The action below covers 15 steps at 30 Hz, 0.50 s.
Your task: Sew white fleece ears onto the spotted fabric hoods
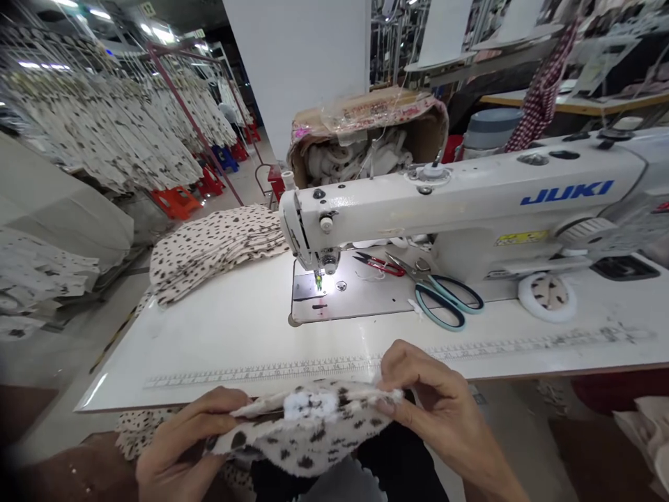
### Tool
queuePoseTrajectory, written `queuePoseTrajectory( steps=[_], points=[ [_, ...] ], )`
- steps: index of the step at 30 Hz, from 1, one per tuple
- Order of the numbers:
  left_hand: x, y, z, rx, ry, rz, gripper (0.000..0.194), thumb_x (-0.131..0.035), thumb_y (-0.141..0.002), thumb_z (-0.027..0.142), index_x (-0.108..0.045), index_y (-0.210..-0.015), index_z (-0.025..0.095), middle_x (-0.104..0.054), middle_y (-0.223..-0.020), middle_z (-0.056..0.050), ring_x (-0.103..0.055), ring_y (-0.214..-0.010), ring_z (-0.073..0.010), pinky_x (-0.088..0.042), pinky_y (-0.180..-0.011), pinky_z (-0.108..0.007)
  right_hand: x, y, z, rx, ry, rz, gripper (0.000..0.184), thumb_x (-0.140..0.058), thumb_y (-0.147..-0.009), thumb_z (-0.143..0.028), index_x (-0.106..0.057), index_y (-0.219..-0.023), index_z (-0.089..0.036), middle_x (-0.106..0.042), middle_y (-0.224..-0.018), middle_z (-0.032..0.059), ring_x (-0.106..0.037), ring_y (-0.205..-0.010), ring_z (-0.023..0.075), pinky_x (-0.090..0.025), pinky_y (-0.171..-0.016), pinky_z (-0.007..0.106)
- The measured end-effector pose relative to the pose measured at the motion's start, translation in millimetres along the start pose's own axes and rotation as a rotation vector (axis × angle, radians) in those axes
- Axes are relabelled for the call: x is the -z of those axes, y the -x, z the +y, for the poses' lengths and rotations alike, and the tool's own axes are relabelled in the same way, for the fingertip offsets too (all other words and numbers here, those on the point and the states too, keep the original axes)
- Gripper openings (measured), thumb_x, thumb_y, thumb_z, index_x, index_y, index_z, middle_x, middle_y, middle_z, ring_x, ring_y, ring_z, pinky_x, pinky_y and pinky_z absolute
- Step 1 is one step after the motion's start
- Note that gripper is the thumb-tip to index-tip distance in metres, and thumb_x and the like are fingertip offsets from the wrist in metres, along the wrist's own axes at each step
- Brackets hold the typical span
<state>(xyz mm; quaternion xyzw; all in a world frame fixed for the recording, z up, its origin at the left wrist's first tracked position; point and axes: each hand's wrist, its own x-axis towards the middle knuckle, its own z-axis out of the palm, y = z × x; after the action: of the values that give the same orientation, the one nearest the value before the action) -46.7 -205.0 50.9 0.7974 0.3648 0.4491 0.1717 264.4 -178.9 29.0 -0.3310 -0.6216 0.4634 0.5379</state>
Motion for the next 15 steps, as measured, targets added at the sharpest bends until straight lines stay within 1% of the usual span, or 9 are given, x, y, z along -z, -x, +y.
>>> queuePoseTrajectory(
  steps=[3, 5, 7, 8, 9, 11, 12, 13, 15],
  points=[
    [-1.8, 0, 4, 0.033, 0.059, 0.004, 0.031, -0.049, -0.075, -0.004, -0.060, -0.094, 0.019, -0.066, -0.088, -0.006, -0.066, -0.084, -0.0169, -0.055, -0.074, -0.026, 3, 2, 0, 0.009, 0.032, 0.002, 0.017, -0.069, -0.079, -0.017, -0.070, -0.088, -0.031, -0.062, -0.083, 0.0029, -0.061, -0.076, 0.0175, -0.053, -0.057, 0.026],
    [-3.8, 2, 5, 0.129, 0.058, -0.005, 0.039, -0.050, -0.076, -0.002, -0.057, -0.106, 0.022, -0.065, -0.086, -0.004, -0.064, -0.082, -0.0164, -0.053, -0.072, -0.026, 7, 4, 2, -0.010, 0.082, 0.001, 0.016, -0.070, -0.078, -0.018, -0.069, -0.086, -0.032, -0.067, -0.086, 0.0028, -0.065, -0.081, 0.0195, -0.056, -0.060, 0.026],
    [-4.4, 4, 4, 0.271, -0.006, -0.084, 0.051, -0.053, -0.076, 0.001, -0.053, -0.122, 0.025, -0.064, -0.090, -0.004, -0.063, -0.083, -0.0163, -0.052, -0.073, -0.025, 9, 3, 5, -0.033, 0.140, 0.013, 0.012, -0.069, -0.079, -0.022, -0.069, -0.086, -0.032, -0.070, -0.087, 0.0022, -0.067, -0.084, 0.0206, -0.058, -0.066, 0.026],
    [-3.2, 4, 4, 0.333, -0.028, -0.157, 0.052, -0.054, -0.077, 0.003, -0.054, -0.124, 0.025, -0.064, -0.092, -0.004, -0.062, -0.084, -0.0163, -0.051, -0.073, -0.024, 9, 2, 6, -0.055, 0.171, 0.017, 0.010, -0.068, -0.080, -0.025, -0.069, -0.087, -0.032, -0.070, -0.088, 0.0023, -0.067, -0.085, 0.0209, -0.058, -0.068, 0.026],
    [-0.2, 3, 2, 0.380, -0.031, -0.240, 0.045, -0.055, -0.079, 0.005, -0.058, -0.119, 0.024, -0.064, -0.092, -0.004, -0.062, -0.083, -0.0162, -0.050, -0.072, -0.024, 8, 0, 6, -0.083, 0.203, 0.014, 0.008, -0.067, -0.081, -0.027, -0.069, -0.088, -0.031, -0.071, -0.088, 0.0027, -0.068, -0.086, 0.0212, -0.058, -0.069, 0.026],
    [11.5, -8, -3, 0.414, -0.002, -0.359, 0.021, -0.052, -0.084, 0.009, -0.065, -0.095, 0.020, -0.061, -0.086, -0.004, -0.061, -0.080, -0.0161, -0.049, -0.070, -0.024, -3, -5, 5, -0.154, 0.256, -0.014, 0.010, -0.064, -0.083, -0.032, -0.069, -0.090, -0.028, -0.070, -0.088, 0.0037, -0.067, -0.084, 0.0208, -0.057, -0.068, 0.025],
    [19.8, -18, -7, 0.404, -0.008, -0.374, 0.017, -0.049, -0.086, 0.011, -0.065, -0.087, 0.018, -0.060, -0.084, -0.005, -0.060, -0.079, -0.0164, -0.049, -0.069, -0.024, -13, -9, 5, -0.193, 0.263, -0.041, 0.011, -0.063, -0.084, -0.035, -0.068, -0.090, -0.026, -0.069, -0.087, 0.0036, -0.067, -0.081, 0.0196, -0.056, -0.066, 0.023],
    [28.8, -32, -12, 0.379, -0.049, -0.348, 0.019, -0.046, -0.089, 0.012, -0.064, -0.084, 0.017, -0.060, -0.084, -0.006, -0.060, -0.079, -0.0169, -0.050, -0.069, -0.025, -26, -13, 4, -0.237, 0.249, -0.062, 0.014, -0.062, -0.084, -0.037, -0.066, -0.088, -0.025, -0.068, -0.084, 0.0031, -0.066, -0.076, 0.0180, -0.054, -0.061, 0.022],
    [44.0, -66, -23, 0.235, -0.234, -0.241, 0.024, -0.041, -0.092, 0.011, -0.064, -0.096, 0.017, -0.061, -0.094, -0.009, -0.060, -0.090, -0.0200, -0.051, -0.078, -0.031, -57, -22, 6, -0.311, 0.140, -0.085, 0.022, -0.058, -0.086, -0.044, -0.060, -0.080, -0.023, -0.063, -0.074, 0.0002, -0.059, -0.061, 0.0136, -0.049, -0.050, 0.020]
  ],
)
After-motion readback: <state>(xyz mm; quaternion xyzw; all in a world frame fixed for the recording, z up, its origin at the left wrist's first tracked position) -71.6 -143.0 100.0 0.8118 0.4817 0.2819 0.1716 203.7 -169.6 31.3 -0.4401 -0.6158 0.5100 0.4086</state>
